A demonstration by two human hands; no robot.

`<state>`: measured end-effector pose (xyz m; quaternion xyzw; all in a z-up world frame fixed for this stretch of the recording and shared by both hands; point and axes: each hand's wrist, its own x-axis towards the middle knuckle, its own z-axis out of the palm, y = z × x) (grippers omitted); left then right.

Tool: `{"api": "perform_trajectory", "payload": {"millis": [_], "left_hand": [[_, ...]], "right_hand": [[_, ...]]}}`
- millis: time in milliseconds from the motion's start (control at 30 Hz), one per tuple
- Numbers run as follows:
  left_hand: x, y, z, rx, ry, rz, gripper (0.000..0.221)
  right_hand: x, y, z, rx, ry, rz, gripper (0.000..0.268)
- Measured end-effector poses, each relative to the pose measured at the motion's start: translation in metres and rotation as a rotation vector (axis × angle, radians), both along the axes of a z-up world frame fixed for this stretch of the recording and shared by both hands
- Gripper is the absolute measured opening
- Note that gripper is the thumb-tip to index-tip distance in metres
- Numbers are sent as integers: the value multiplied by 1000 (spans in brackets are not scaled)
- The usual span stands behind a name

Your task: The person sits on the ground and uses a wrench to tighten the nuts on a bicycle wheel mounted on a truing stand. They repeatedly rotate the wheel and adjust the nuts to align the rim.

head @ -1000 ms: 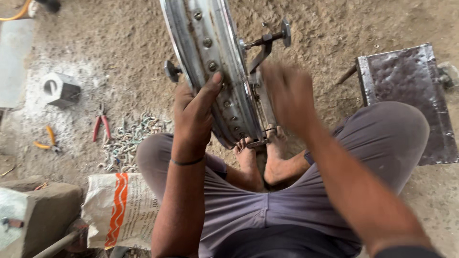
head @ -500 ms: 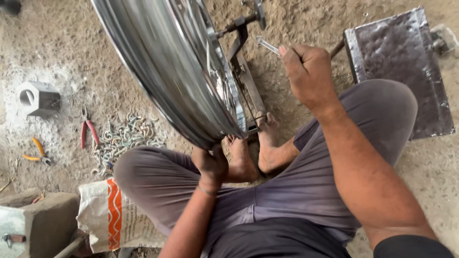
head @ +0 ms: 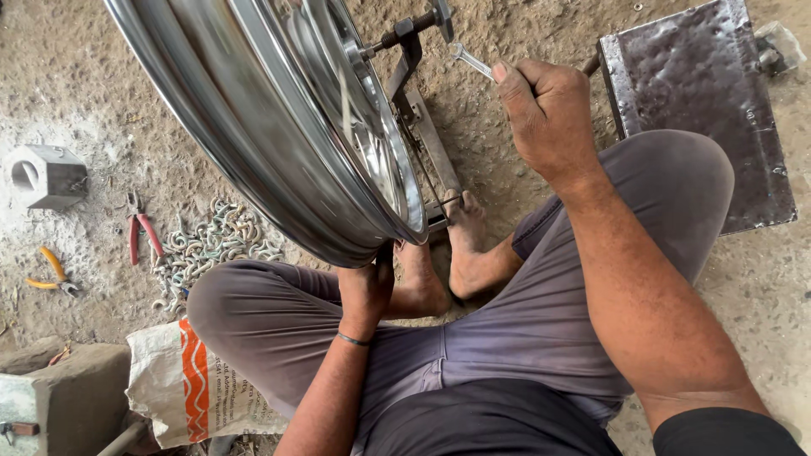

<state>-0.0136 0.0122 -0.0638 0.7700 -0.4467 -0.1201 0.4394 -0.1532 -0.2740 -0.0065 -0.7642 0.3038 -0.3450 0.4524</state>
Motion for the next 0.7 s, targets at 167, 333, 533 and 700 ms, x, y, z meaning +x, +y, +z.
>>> {"api": "perform_trajectory", "payload": {"millis": [167,333,533,700], "left_hand": [[-1,-2,6,43,10,35,10],[0,-4,8,22,-27,33,12],[0,-4,8,37,-50,32,12],[-1,-4,8,26,-13,42,12]], "right_hand": [[0,-2,-3,2,20,0,50],[1,-3,-4,-29,33,-6,52],[-1,-3,-3,-13,34,4,50],[-1,-3,-1,-15,27,5,50]]}}
